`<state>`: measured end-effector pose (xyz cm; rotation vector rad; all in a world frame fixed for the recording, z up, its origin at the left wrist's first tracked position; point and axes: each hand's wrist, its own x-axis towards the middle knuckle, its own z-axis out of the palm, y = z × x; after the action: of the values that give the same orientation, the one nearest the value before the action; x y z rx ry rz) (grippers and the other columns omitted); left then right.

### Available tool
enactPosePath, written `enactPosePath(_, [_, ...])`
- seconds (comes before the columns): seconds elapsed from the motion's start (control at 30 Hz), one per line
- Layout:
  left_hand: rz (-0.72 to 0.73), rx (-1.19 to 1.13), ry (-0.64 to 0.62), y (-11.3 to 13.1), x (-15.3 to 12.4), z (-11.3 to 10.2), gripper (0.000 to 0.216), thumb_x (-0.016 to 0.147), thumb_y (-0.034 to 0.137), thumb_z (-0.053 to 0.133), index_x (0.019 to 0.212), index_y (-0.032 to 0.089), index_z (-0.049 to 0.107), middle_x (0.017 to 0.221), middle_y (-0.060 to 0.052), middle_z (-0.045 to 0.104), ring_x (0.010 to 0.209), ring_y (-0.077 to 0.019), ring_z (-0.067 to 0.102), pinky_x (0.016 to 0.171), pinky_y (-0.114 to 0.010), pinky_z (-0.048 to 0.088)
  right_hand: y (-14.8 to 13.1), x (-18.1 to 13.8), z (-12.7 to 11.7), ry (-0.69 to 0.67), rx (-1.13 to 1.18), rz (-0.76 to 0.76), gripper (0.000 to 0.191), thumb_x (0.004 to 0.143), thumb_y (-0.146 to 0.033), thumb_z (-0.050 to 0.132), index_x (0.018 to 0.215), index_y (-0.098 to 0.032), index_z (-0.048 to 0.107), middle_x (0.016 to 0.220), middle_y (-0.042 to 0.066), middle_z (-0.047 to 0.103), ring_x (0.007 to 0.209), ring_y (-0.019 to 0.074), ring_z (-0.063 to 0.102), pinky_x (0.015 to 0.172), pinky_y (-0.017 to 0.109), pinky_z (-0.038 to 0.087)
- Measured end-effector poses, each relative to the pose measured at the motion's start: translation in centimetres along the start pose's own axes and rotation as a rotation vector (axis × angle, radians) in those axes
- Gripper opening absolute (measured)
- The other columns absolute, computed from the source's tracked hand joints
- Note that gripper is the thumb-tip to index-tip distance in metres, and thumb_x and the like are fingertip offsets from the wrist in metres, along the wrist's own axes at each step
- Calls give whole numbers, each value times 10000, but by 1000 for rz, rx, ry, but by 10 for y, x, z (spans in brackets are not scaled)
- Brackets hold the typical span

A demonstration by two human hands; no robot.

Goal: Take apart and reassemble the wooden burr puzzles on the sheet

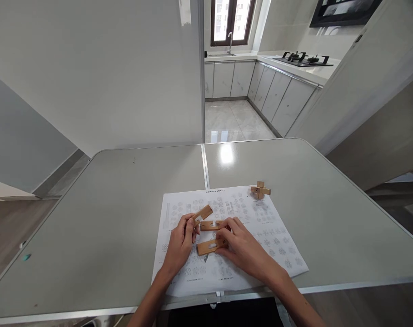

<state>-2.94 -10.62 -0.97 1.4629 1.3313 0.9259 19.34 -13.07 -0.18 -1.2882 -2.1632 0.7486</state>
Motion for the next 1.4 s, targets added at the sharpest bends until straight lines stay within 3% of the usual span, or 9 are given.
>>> enactPosePath(0.23, [-1, -15, 15, -1, -1, 1, 390, 1093, 510, 387, 1225, 205, 591, 802, 0, 632, 614, -153, 512, 629, -294, 449, -7, -2, 6, -21, -61, 8, 223, 892, -92, 763, 983, -261, 651, 1036, 46, 734, 1030, 317, 671, 839, 462, 584])
enactPosePath(0.37, [1, -104, 26, 2, -5, 0, 387, 1090, 515, 404, 1211, 195, 586, 786, 10, 595, 599, -134, 473, 596, -278, 414, -10, -4, -1, 5, 84, 159, 77, 1002, -210, 631, 956, -263, 662, 1064, 40, 744, 892, 256, 719, 742, 384, 564])
enactPosePath(0.57, [-11, -249, 9, 6, -10, -4, 414, 1066, 559, 455, 1187, 186, 585, 736, 16, 578, 578, -125, 436, 566, -274, 387, -12, -2, -9, 64, 632, 386, 302, 1084, -518, 462, 1096, -240, 579, 901, 17, 746, 547, 162, 689, 531, 294, 516])
enactPosePath(0.67, [-16, -263, -32, 7, -10, -4, 450, 1052, 590, 468, 1193, 180, 591, 713, 11, 604, 550, -121, 440, 554, -276, 383, -13, 1, -1, 130, 761, 382, 395, 1064, -592, 470, 1192, -230, 567, 951, 36, 724, 558, 155, 677, 491, 280, 509])
enactPosePath(0.83, [-11, -247, -131, 6, -11, -2, 476, 1050, 602, 475, 1203, 168, 596, 720, -2, 652, 511, -99, 422, 548, -269, 357, -20, 5, 11, 186, 855, 371, 398, 1084, -546, 440, 1337, -251, 527, 1082, 60, 687, 633, 152, 678, 499, 280, 534])
enactPosePath(1.03, [-38, -227, -127, 3, -12, 1, 494, 1043, 610, 482, 1212, 162, 603, 714, 4, 638, 497, -94, 407, 515, -252, 321, -32, 9, 15, 203, 806, 355, 420, 1101, -507, 392, 1436, -266, 472, 1150, 83, 689, 740, 191, 705, 587, 330, 582])
enactPosePath(1.23, [-46, -212, -134, 4, -12, 1, 462, 1049, 579, 491, 1223, 168, 607, 729, -4, 655, 511, -99, 416, 522, -252, 327, -39, 9, 23, 263, 543, 340, 455, 1113, -380, 348, 1546, -252, 405, 988, 59, 715, 767, 210, 690, 721, 371, 604])
enactPosePath(1.4, [-46, -220, -116, 6, -13, 0, 455, 1044, 576, 496, 1213, 169, 608, 724, 3, 648, 511, -102, 418, 523, -251, 324, -43, 8, 25, 306, 377, 280, 553, 1102, -285, 329, 1655, -288, 332, 1045, 72, 712, 811, 212, 698, 798, 395, 632])
